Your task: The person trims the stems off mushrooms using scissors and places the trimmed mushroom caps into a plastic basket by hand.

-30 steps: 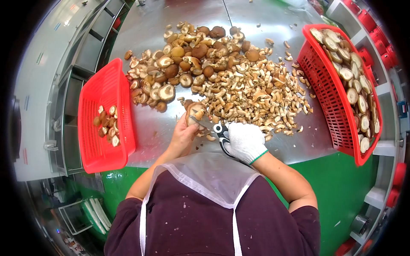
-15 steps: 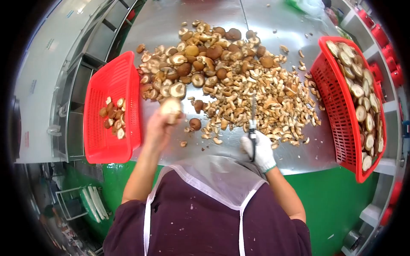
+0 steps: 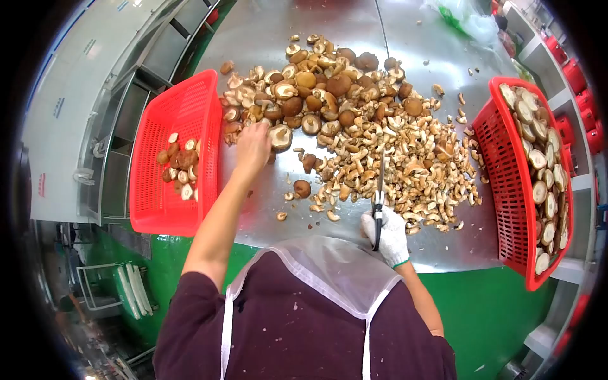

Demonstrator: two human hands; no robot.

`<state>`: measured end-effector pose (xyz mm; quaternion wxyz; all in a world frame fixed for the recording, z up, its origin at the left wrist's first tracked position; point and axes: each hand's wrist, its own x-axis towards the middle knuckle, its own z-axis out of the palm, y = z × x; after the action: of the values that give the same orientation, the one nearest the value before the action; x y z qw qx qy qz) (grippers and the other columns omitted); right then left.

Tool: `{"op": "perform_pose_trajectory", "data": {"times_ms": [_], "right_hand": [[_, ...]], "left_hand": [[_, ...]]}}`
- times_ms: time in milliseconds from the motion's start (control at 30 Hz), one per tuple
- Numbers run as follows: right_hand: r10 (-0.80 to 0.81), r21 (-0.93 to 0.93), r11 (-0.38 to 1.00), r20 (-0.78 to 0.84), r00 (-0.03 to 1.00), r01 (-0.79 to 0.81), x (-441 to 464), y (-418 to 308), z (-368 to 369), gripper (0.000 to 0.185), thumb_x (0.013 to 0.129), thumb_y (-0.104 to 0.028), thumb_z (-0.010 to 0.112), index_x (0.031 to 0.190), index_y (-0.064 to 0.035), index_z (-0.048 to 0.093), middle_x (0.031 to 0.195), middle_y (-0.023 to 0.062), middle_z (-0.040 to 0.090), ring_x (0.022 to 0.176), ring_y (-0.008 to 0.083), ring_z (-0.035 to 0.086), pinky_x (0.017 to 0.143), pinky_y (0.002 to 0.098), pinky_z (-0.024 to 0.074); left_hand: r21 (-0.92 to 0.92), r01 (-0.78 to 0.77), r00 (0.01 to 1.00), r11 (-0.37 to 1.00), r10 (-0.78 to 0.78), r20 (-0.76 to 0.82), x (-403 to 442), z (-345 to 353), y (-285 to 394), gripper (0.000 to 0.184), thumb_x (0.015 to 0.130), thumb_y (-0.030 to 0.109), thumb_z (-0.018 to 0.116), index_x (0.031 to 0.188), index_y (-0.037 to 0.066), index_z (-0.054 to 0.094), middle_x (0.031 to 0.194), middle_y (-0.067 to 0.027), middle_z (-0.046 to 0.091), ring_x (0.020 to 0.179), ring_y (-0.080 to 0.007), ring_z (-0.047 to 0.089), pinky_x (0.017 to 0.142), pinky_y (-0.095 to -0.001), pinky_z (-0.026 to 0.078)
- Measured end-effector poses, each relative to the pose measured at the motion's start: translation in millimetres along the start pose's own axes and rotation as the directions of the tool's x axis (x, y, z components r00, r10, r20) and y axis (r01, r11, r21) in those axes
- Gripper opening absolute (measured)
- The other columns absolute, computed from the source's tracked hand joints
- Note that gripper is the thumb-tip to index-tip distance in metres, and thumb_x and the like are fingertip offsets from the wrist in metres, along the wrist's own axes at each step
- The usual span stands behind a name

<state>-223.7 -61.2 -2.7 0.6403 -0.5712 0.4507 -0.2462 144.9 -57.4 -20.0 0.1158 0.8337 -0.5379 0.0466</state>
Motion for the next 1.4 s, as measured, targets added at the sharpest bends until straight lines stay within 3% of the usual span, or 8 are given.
{"op": "perform_pose_trajectory", "data": {"times_ms": [100, 233, 433, 500, 633, 800, 1167, 1400], "right_hand": [[-0.270, -0.380, 0.889, 0.014, 0.963, 0.255, -1, 4, -4, 0.019, 0.082, -0.020, 0.070, 0.079, -0.0037, 0.061, 0.061, 0.0046, 0.055, 0.056, 0.0125, 0.051, 0.056, 0.0285, 0.0441], [-0.143, -0.355, 0.927, -0.030, 0.989, 0.123, -11, 5, -7, 0.017, 0.080, -0.018, 0.070, 0.083, -0.0026, 0.063, 0.061, 0.0039, 0.057, 0.055, 0.0108, 0.054, 0.055, 0.0283, 0.0453], [-0.310, -0.748, 0.624, 0.030, 0.950, 0.227, -3, 2, 2, 0.032, 0.077, -0.035, 0.072, 0.077, -0.0071, 0.057, 0.067, 0.0125, 0.058, 0.063, 0.0357, 0.058, 0.059, 0.0422, 0.0476], [-0.333, -0.775, 0.583, 0.048, 0.942, 0.245, 0, -26, 13, 0.029, 0.075, -0.034, 0.072, 0.078, -0.0077, 0.059, 0.070, 0.0132, 0.060, 0.066, 0.0352, 0.060, 0.061, 0.0443, 0.0486], [-0.162, -0.839, 0.527, 0.058, 0.985, 0.136, 3, -48, 19, 0.028, 0.075, -0.034, 0.069, 0.083, -0.0077, 0.064, 0.076, 0.0159, 0.064, 0.072, 0.0365, 0.063, 0.065, 0.0450, 0.0507], [-0.154, -0.874, 0.459, 0.098, 0.983, 0.159, 1, -60, 18, 0.027, 0.076, -0.033, 0.068, 0.085, -0.0077, 0.066, 0.075, 0.0146, 0.065, 0.070, 0.0341, 0.064, 0.065, 0.0446, 0.0519], [0.144, -0.942, 0.333, 0.087, 0.986, 0.035, 6, -62, 15, 0.031, 0.080, -0.035, 0.063, 0.082, -0.0040, 0.067, 0.079, 0.0189, 0.067, 0.078, 0.0354, 0.067, 0.071, 0.0442, 0.0540], [-0.005, -0.938, 0.308, 0.167, 0.986, 0.161, 8, -34, 13, 0.032, 0.081, -0.036, 0.061, 0.079, -0.0053, 0.067, 0.075, 0.0188, 0.067, 0.073, 0.0358, 0.067, 0.068, 0.0442, 0.0546]], "left_hand": [[0.206, 0.010, 0.998, 0.978, -0.024, 0.066, 26, 52, -3, 0.023, 0.084, 0.024, 0.058, 0.101, 0.009, 0.065, 0.104, -0.0101, 0.064, 0.102, -0.0270, 0.057, 0.084, -0.0469, 0.047], [0.224, -0.097, 0.965, 0.970, 0.036, 0.260, 34, 24, 19, 0.026, 0.084, 0.018, 0.056, 0.108, 0.009, 0.062, 0.102, -0.0112, 0.064, 0.105, -0.0286, 0.058, 0.088, -0.0489, 0.043], [-0.414, 0.154, 0.957, 0.897, -0.031, 0.288, -1, 13, 42, 0.023, 0.079, 0.014, 0.061, 0.097, 0.005, 0.051, 0.097, -0.0144, 0.065, 0.080, -0.0328, 0.066, 0.068, -0.0430, 0.053], [-0.793, 0.607, 0.794, 0.051, -0.015, 0.607, -26, -2, 64, 0.024, 0.085, 0.010, 0.057, 0.104, 0.000, 0.047, 0.094, -0.0144, 0.064, 0.071, -0.0264, 0.069, 0.055, -0.0309, 0.054], [-0.768, 0.622, 0.781, -0.153, 0.056, 0.622, -59, -47, 97, 0.034, 0.089, 0.004, 0.050, 0.119, -0.003, 0.037, 0.104, -0.0195, 0.061, 0.074, -0.0231, 0.070, 0.055, -0.0264, 0.057], [-0.808, 0.588, 0.792, -0.046, 0.234, 0.563, -85, -44, 109, 0.068, 0.091, -0.003, 0.041, 0.149, 0.001, 0.006, 0.120, -0.0191, 0.056, 0.089, -0.0240, 0.069, 0.070, -0.0271, 0.059], [-0.854, 0.515, 0.831, 0.073, 0.203, 0.519, -103, -29, 127, 0.061, 0.088, 0.000, 0.042, 0.145, -0.003, 0.019, 0.116, -0.0211, 0.056, 0.087, -0.0228, 0.068, 0.071, -0.0299, 0.059], [-0.781, 0.618, 0.757, 0.090, 0.203, 0.621, -100, -30, 116, 0.054, 0.088, 0.002, 0.041, 0.140, -0.006, 0.028, 0.111, -0.0205, 0.060, 0.085, -0.0237, 0.069, 0.068, -0.0297, 0.059]]}}
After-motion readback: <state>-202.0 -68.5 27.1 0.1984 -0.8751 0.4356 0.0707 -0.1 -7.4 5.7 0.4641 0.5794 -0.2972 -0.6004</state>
